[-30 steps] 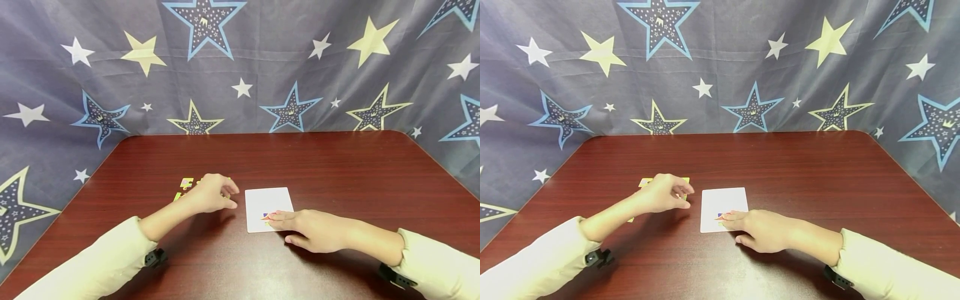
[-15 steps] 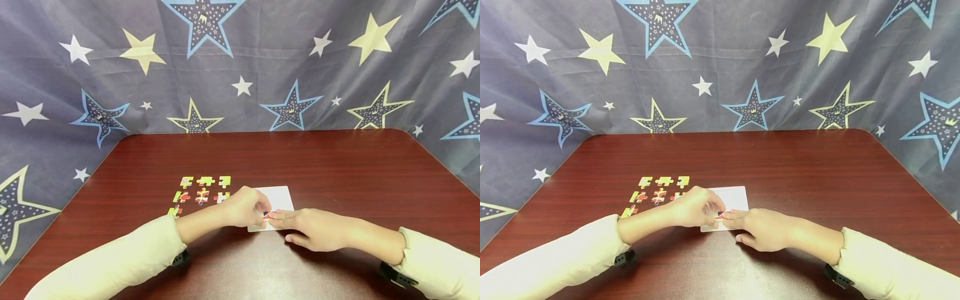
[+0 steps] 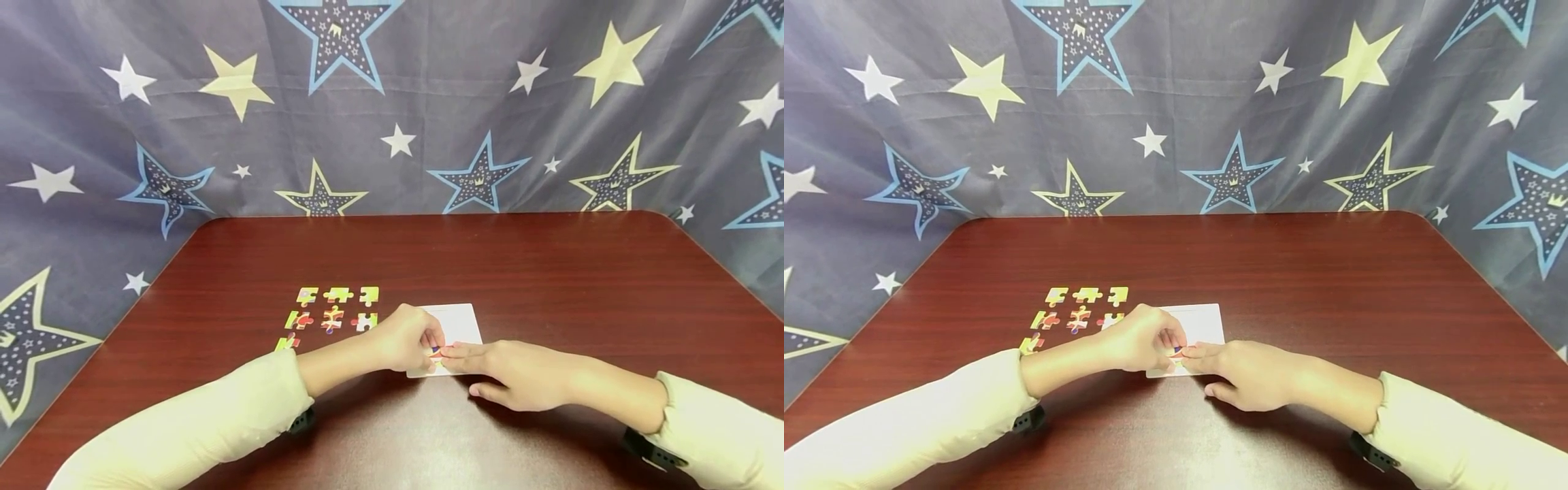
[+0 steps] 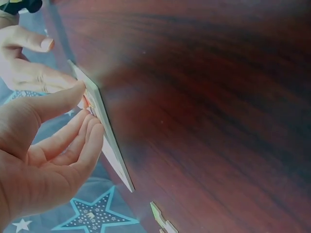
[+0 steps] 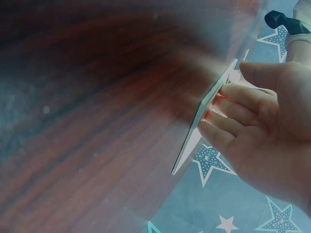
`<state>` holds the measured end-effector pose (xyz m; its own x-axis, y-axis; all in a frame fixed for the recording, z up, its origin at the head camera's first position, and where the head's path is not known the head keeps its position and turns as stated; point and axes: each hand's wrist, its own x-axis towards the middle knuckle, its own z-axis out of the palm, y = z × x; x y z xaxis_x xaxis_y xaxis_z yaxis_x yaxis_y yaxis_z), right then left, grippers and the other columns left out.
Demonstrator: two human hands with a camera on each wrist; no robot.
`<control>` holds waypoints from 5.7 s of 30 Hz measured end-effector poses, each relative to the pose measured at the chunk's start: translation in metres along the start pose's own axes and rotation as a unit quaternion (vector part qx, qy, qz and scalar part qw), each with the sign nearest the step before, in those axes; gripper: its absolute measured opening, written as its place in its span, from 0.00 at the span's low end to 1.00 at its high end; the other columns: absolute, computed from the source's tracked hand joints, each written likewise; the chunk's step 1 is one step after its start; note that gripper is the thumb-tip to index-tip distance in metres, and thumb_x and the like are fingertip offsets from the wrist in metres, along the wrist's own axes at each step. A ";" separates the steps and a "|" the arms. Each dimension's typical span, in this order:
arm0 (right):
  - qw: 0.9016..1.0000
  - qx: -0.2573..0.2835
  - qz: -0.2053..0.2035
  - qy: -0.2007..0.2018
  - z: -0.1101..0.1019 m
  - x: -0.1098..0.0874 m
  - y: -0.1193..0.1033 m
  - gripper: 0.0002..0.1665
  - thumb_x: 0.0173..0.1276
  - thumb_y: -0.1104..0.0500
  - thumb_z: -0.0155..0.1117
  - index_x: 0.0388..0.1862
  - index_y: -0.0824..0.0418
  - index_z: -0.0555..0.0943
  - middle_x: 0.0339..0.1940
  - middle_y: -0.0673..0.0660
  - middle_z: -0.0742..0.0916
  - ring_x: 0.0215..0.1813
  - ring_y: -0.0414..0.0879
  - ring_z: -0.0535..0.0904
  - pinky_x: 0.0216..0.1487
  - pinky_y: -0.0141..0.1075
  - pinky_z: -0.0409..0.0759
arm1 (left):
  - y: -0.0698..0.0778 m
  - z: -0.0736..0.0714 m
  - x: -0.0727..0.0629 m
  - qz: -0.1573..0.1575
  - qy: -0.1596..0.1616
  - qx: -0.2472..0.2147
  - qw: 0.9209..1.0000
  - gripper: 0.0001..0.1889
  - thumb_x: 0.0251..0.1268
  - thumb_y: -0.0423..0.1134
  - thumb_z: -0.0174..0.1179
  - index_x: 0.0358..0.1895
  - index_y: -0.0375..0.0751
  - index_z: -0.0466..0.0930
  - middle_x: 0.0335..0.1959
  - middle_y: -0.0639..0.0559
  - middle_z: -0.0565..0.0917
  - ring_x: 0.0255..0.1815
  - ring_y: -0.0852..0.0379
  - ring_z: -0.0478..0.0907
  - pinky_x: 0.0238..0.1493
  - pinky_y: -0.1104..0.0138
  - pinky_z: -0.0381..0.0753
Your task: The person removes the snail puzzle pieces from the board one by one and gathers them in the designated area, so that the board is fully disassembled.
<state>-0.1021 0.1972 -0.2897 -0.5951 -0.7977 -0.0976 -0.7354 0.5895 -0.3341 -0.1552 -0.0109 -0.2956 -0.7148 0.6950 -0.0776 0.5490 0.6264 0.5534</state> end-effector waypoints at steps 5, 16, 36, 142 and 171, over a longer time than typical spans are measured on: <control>1.000 0.003 -0.004 0.001 0.000 -0.001 0.000 0.30 0.71 0.58 0.57 0.71 0.53 0.67 0.71 0.51 0.74 0.72 0.46 0.70 0.66 0.45 0.73 | 0.001 0.000 0.000 0.005 -0.001 -0.010 1.000 0.11 0.40 0.24 0.72 0.30 0.34 0.83 0.28 0.46 0.86 0.32 0.57 0.81 0.36 0.75 0.79; 1.000 0.007 0.007 -0.003 -0.004 -0.018 0.004 0.28 0.71 0.59 0.57 0.70 0.53 0.69 0.71 0.52 0.74 0.72 0.48 0.70 0.65 0.46 0.74 | -0.001 0.000 0.002 0.001 -0.007 -0.015 1.000 0.11 0.39 0.25 0.73 0.29 0.35 0.83 0.27 0.47 0.85 0.30 0.59 0.79 0.34 0.76 0.78; 1.000 -0.019 0.010 0.016 -0.004 -0.017 0.008 0.27 0.70 0.58 0.58 0.68 0.55 0.71 0.70 0.56 0.74 0.69 0.49 0.73 0.61 0.46 0.77 | -0.007 -0.009 0.011 0.000 0.006 -0.005 1.000 0.09 0.42 0.22 0.67 0.29 0.35 0.84 0.27 0.47 0.85 0.26 0.65 0.76 0.30 0.81 0.75; 0.998 -0.009 -0.053 0.018 -0.006 -0.007 0.014 0.26 0.71 0.59 0.57 0.68 0.59 0.71 0.69 0.60 0.75 0.70 0.52 0.71 0.64 0.44 0.75 | -0.084 -0.061 -0.089 -0.163 0.077 -0.001 0.984 0.08 0.45 0.32 0.74 0.27 0.40 0.83 0.24 0.53 0.84 0.24 0.63 0.78 0.29 0.71 0.76; 0.998 -0.004 -0.051 0.021 -0.003 -0.008 0.015 0.26 0.71 0.60 0.58 0.67 0.59 0.72 0.69 0.60 0.75 0.70 0.52 0.72 0.64 0.44 0.75 | -0.085 -0.055 -0.094 -0.182 0.085 0.017 0.980 0.11 0.38 0.31 0.76 0.27 0.39 0.83 0.23 0.53 0.82 0.24 0.62 0.76 0.30 0.70 0.77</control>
<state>-0.1092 0.2124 -0.2914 -0.5303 -0.8475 -0.0232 -0.7951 0.5067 -0.3331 -0.1588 -0.1493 -0.2895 -0.9258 0.3573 -0.1236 0.2574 0.8352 0.4860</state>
